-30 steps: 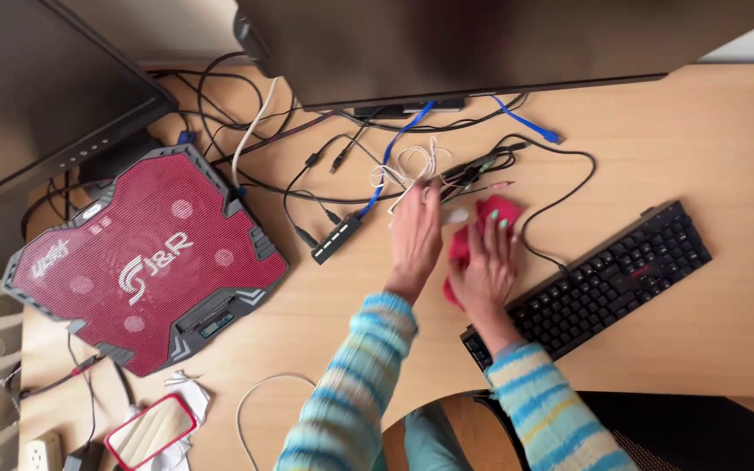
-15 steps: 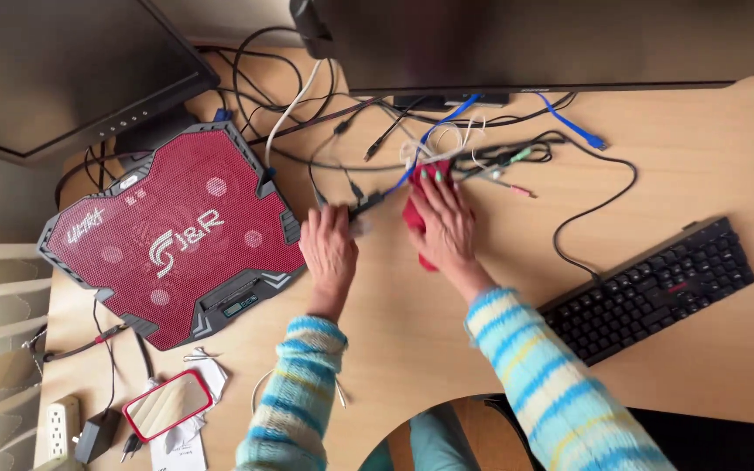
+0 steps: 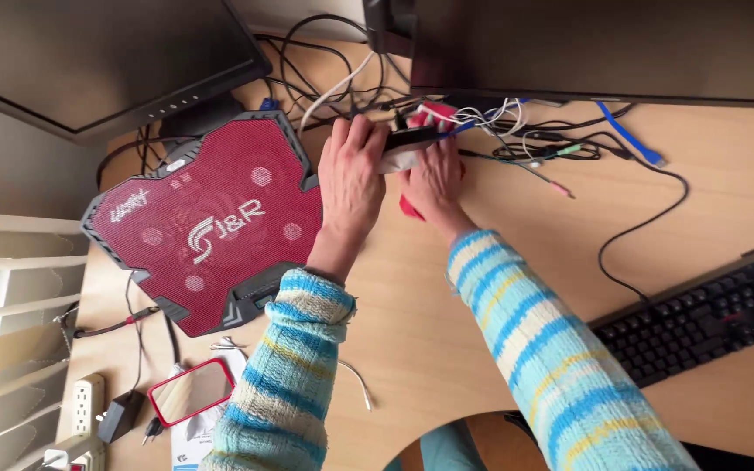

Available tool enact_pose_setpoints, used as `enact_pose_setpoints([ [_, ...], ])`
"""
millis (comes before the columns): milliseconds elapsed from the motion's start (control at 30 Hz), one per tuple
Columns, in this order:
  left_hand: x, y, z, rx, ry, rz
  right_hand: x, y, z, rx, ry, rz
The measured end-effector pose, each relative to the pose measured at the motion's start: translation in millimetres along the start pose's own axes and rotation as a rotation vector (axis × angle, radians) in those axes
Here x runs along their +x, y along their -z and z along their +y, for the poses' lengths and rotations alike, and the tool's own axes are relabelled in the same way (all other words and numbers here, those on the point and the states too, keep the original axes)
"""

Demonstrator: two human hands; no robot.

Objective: Cleaning a computer desk by wiping the surface, keyboard, cooling pad, and monitor with a red cloth

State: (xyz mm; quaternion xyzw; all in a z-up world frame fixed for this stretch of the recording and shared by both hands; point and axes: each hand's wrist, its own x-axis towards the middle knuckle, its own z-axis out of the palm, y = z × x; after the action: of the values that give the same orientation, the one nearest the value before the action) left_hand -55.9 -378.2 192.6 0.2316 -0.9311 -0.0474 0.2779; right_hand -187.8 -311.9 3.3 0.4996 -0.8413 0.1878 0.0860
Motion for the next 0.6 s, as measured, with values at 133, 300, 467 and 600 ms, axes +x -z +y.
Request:
enact_pose_setpoints([
  [133,15.0,7.1,-18.9,-0.027,-0.083,0.000,33.9,9.3,-21.3,0.020,-0.045,0.004],
  [300,10.8,1.8,-31.0,-0.099,-0.062,-0.020,53.8,45.4,-54.4,0.029,0.068,-0.020],
  [467,8.7,1.5,-25.6,-0.154,-0.083,-0.025,47.5,36.8,-72.6,0.046,-0.040,-0.330],
  [600,-9.8,-10.8,-26.3,-0.152,-0.022,-0.103,16.9,44.5,-70.7,-0.108,0.412,-0.387],
])
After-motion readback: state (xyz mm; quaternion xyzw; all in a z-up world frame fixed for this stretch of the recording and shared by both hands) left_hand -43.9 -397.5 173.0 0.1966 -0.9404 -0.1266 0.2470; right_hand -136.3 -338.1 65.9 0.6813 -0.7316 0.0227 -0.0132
